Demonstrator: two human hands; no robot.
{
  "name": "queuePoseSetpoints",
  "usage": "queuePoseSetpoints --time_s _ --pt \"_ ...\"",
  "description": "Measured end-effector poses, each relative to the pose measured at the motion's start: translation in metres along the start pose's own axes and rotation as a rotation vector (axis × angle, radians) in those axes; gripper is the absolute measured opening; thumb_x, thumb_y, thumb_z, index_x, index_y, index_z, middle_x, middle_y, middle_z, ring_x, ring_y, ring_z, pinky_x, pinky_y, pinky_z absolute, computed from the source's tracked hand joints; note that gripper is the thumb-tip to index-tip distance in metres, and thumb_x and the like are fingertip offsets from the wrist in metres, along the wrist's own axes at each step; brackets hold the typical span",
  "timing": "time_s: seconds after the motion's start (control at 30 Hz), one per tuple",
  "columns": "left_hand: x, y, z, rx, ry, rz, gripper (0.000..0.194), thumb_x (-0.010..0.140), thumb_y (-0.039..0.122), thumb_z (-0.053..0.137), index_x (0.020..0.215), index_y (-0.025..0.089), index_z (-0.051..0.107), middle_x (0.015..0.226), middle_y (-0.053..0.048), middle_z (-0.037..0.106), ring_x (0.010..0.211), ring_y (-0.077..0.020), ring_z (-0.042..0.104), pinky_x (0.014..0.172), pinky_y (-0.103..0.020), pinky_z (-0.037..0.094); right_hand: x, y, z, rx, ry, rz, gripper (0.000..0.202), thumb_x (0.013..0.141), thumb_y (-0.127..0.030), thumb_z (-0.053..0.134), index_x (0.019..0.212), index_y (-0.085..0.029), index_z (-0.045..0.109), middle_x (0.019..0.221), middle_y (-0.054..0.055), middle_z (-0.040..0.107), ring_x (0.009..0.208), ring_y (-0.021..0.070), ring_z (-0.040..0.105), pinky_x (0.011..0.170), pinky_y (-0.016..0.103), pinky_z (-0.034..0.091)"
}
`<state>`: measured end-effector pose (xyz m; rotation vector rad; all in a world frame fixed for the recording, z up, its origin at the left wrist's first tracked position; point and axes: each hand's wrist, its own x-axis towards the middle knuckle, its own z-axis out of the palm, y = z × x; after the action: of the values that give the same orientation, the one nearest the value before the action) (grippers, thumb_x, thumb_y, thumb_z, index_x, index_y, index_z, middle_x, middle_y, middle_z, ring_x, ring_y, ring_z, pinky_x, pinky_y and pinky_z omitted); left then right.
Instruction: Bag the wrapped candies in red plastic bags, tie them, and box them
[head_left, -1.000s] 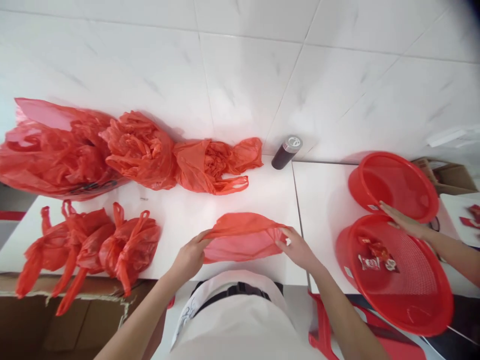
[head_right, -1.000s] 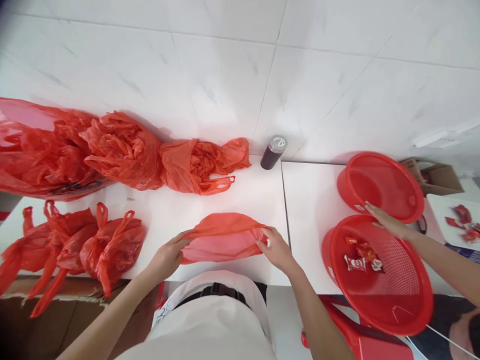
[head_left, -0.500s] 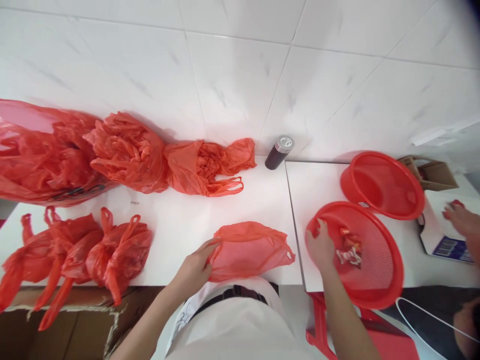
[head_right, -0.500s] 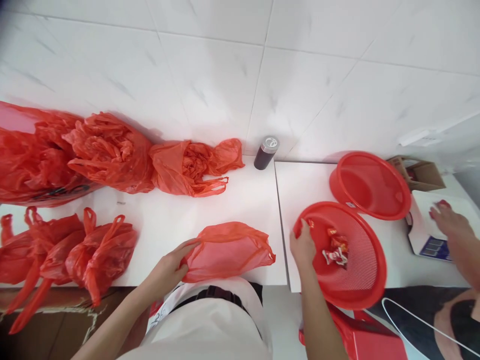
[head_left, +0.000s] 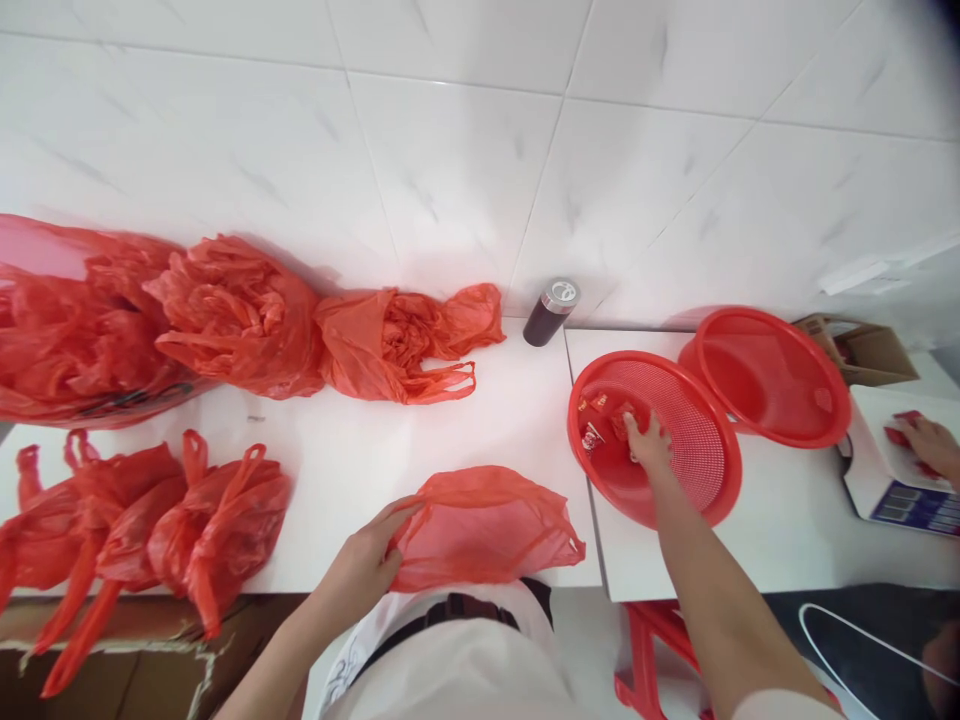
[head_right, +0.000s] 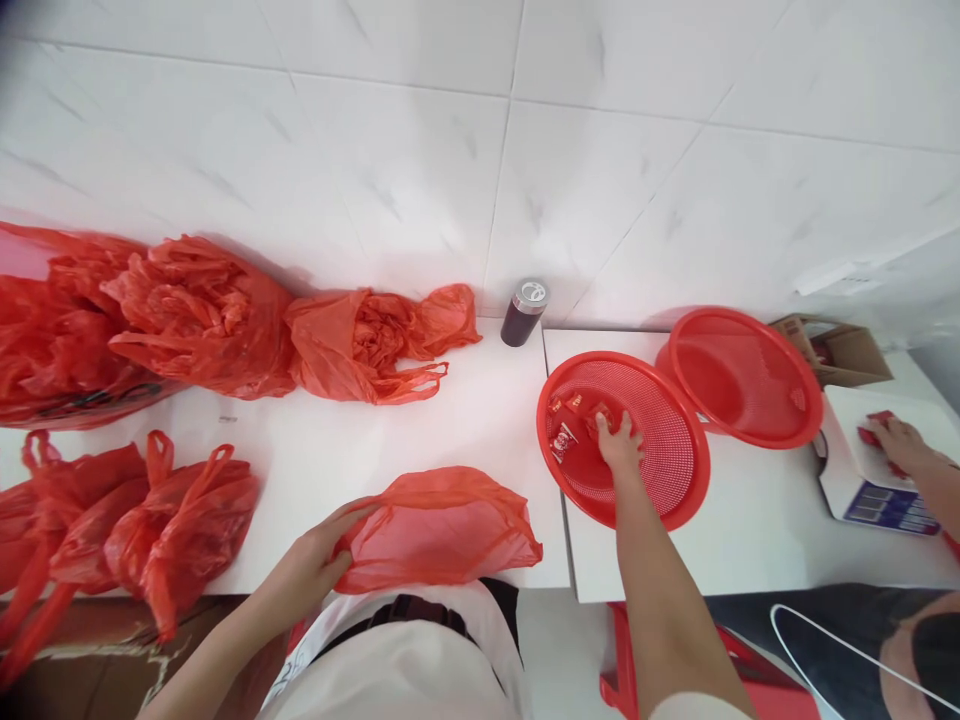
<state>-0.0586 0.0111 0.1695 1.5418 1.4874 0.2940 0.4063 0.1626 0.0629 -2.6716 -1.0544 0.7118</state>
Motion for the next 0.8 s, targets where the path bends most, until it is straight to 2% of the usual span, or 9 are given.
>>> queuePoseSetpoints --time_s 0.07,0.17,0.23,0.3,0.4,0.53,0.63,0.7,0.8 --pt "0.003 0.003 0.001 0.012 0.004 -0.021 0.076 0.066 0.002 0.036 0.134 0.032 0.056 0.145 0.002 0.049 0.127 -0.0196 0.053 0.107 -0.033 0.041 0.012 -0.006 0.011 -0.003 -0.025 0.018 0.095 0.084 -0.077 0.023 0.155 -0.015 0.011 0.152 0.033 0.018 0.136 0.0494 0.027 0.098 0.068 0.029" --pt "0.009 0.008 0.003 0.03 -0.004 -0.028 0.076 0.067 0.002 0.037 0.134 0.031 0.056 0.145 0.002 0.05 0.128 -0.0205 0.053 0.108 -0.034 0.041 0.019 -0.026 0.036 -0.025 -0.048 -0.037 0.092 0.08 -0.08 0.031 0.154 -0.029 0.012 0.158 0.022 0.01 0.138 0.0543 0.015 0.097 0.075 0.024" --pt "0.013 0.012 0.004 0.039 -0.013 -0.025 0.075 0.067 0.002 0.037 0.134 0.03 0.057 0.144 0.001 0.051 0.128 -0.0206 0.053 0.108 -0.034 0.041 0.019 -0.038 0.049 -0.087 -0.054 -0.149 0.085 0.081 -0.077 0.039 0.152 -0.035 0.019 0.16 0.015 0.008 0.138 0.055 0.011 0.097 0.077 0.02" --pt "0.018 0.013 0.005 0.041 -0.015 -0.032 0.074 0.067 0.002 0.037 0.133 0.03 0.057 0.144 0.002 0.051 0.127 -0.0201 0.054 0.106 -0.032 0.043 0.015 -0.039 0.055 -0.179 -0.053 -0.347 0.074 0.085 -0.069 0.041 0.15 -0.035 0.028 0.159 0.014 0.011 0.138 0.0533 0.013 0.098 0.076 0.019" --pt "0.022 0.011 0.004 0.029 -0.012 -0.052 0.074 0.069 0.002 0.037 0.134 0.031 0.055 0.146 0.002 0.049 0.125 -0.019 0.054 0.103 -0.03 0.045 0.004 -0.02 0.052 -0.29 -0.071 -0.653 0.059 0.091 -0.056 0.041 0.146 -0.033 0.037 0.157 0.013 0.018 0.139 0.0477 0.018 0.101 0.07 0.023" --pt "0.025 0.008 0.004 0.014 -0.009 -0.079 0.075 0.07 0.002 0.037 0.137 0.031 0.052 0.147 0.002 0.047 0.13 -0.0198 0.05 0.107 -0.032 0.041 -0.009 0.021 0.039 -0.385 -0.139 -0.846 0.055 0.09 -0.046 0.048 0.143 -0.033 0.042 0.158 0.011 0.017 0.141 0.042 0.018 0.104 0.061 0.027" --pt "0.026 0.009 0.005 -0.009 -0.022 -0.091 0.074 0.07 0.003 0.037 0.137 0.031 0.052 0.148 0.001 0.046 0.129 -0.0214 0.05 0.106 -0.034 0.043 -0.009 0.043 0.036 -0.53 -0.133 -0.999 0.057 0.088 -0.043 0.053 0.143 -0.033 0.043 0.158 0.009 0.019 0.142 0.0408 0.014 0.107 0.06 0.025" --pt "0.027 0.012 0.006 -0.026 -0.036 -0.099 0.074 0.071 0.003 0.037 0.138 0.03 0.051 0.149 0.0 0.045 0.128 -0.0219 0.051 0.105 -0.036 0.044 -0.003 0.046 0.038 -0.621 -0.095 -1.041 0.055 0.089 -0.041 0.053 0.142 -0.034 0.044 0.157 0.009 0.024 0.141 0.0407 0.018 0.106 0.06 0.025" --pt "0.031 0.014 0.008 -0.039 -0.057 -0.092 0.074 0.072 0.003 0.036 0.139 0.029 0.049 0.15 0.0 0.043 0.13 -0.0217 0.049 0.109 -0.038 0.039 0.011 0.034 0.044 -0.609 -0.048 -0.968 0.048 0.09 -0.034 0.051 0.138 -0.033 0.05 0.154 0.011 0.031 0.13 0.0404 0.034 0.098 0.057 0.035"
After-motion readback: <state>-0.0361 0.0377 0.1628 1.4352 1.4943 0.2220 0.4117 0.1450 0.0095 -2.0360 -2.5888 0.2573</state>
